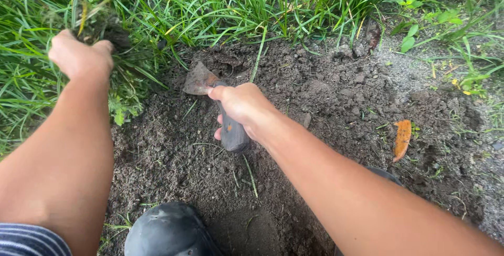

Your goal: The person uses a hand trowel to loosen soil and pull weeds from a garden bed. They repeatedly dig around the base of grassy weeds, lift them by the roots, and discard the uprooted plants to the side.

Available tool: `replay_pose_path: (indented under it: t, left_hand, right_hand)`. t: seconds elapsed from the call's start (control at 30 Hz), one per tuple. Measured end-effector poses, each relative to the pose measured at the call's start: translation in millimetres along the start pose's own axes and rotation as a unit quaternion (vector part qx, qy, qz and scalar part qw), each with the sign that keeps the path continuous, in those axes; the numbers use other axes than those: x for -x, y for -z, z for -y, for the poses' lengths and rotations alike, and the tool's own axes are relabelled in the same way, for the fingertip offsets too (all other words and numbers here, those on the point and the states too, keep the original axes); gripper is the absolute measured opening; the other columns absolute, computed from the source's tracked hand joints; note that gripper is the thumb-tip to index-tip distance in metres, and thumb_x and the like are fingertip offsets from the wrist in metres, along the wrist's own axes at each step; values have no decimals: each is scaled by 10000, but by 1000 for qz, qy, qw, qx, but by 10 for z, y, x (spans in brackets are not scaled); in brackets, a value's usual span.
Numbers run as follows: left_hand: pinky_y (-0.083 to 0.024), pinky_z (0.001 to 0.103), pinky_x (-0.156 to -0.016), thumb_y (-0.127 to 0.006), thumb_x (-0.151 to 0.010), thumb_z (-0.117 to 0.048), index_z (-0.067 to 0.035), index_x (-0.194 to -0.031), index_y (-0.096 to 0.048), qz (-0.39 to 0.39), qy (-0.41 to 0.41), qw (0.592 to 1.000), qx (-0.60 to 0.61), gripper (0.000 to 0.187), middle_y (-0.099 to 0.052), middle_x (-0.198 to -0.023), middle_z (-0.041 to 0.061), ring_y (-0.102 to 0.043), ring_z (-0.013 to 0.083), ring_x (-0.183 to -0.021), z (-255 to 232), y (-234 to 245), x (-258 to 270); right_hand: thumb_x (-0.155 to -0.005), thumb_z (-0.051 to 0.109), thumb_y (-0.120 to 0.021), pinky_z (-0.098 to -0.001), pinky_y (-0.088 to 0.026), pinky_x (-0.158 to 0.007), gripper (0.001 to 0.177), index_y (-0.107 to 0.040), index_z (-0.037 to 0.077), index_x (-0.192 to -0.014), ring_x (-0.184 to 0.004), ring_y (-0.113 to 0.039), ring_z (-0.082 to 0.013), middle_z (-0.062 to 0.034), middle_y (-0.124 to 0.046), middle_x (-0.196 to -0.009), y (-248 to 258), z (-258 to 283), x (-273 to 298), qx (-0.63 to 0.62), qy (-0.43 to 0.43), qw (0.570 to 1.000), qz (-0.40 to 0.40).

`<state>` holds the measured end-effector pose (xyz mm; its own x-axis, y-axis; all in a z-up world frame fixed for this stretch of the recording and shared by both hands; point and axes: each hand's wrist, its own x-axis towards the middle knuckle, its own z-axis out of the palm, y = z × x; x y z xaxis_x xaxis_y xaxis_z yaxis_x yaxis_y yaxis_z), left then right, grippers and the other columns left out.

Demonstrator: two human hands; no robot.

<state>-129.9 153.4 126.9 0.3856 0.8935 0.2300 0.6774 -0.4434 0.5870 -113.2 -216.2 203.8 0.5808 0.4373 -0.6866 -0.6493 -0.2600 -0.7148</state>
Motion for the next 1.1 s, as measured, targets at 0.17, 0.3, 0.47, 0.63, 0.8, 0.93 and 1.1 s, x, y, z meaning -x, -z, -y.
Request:
replay_pose_path:
  t: [0.17, 0.3, 0.47, 0.63, 0.8, 0.93, 1.1]
  left_hand:
    - [-506, 475, -1038, -899, -766, -461, 72, -1347, -529, 176, 65, 962, -200, 871, -611, -1327, 319, -620, 440, -1206, 269, -168, 271]
    - [-432, 556, -1091, -867, -765, -487, -122, -1583, -238, 186, 160, 954, -173, 1094, -265, -1589, 271, -444, 519, -1362, 56, -203, 657]
    - [-375, 536, -1116, -862, -801, -514, -252, -1648, -23, 257, 111, 917, -284, 1221, -100, -1612, 329, -327, 551, -1402, -134, -183, 868]
    - [-524, 501, -1078, -871, -885, -298, -107, -1491, -356, 209, -43, 956, -202, 818, -611, -1313, 303, -644, 469, -1251, 286, -282, 544]
    - [-443, 580, -1069, -818, -868, -249, -139, -1557, -313, 125, 71, 974, -174, 861, -407, -1479, 268, -507, 474, -1320, 309, -189, 338]
    - [-250, 724, -1099, -914, -675, -256, -108, -1503, -347, 5, 27, 984, -173, 1014, -149, -1581, 247, -289, 518, -1425, -315, -201, 587]
    - [-360, 609, -1090, -771, -837, -146, -159, -1097, -726, 47, -200, 967, -147, 264, -598, -1257, 128, -555, 352, -1218, -814, -590, 906]
  right_hand:
    - [-901, 277, -679, -451, -586, -470, 473, -568, -124, -1125, -562, -650, -316, -203, -587, -911, 25, -38, 8, 12, -9, 1000, -6]
    - [-908, 266, -682, -453, -626, -525, 496, -536, -108, -1200, -616, -665, -299, -232, -597, -999, 71, -30, -36, -2, -16, 1000, -23]
    - [-888, 291, -667, -450, -602, -505, 522, -555, -81, -1236, -590, -672, -323, -228, -604, -1008, 61, 6, -91, 8, -24, 999, -24]
    - [-889, 302, -679, -444, -587, -491, 512, -573, -69, -1225, -578, -662, -317, -209, -594, -984, 64, 21, -134, 2, -27, 999, -22]
    - [-878, 302, -671, -458, -583, -483, 440, -587, 5, -1192, -552, -661, -304, -159, -582, -885, -19, 54, -234, -33, -19, 999, -33]
    - [-892, 286, -671, -465, -570, -481, 406, -559, -21, -1133, -545, -649, -303, -154, -585, -820, -12, 168, -387, -43, -13, 998, -46]
    - [-906, 245, -657, -460, -585, -487, 362, -561, -23, -1130, -560, -615, -280, -141, -567, -808, -56, 264, -732, -61, -4, 996, -65]
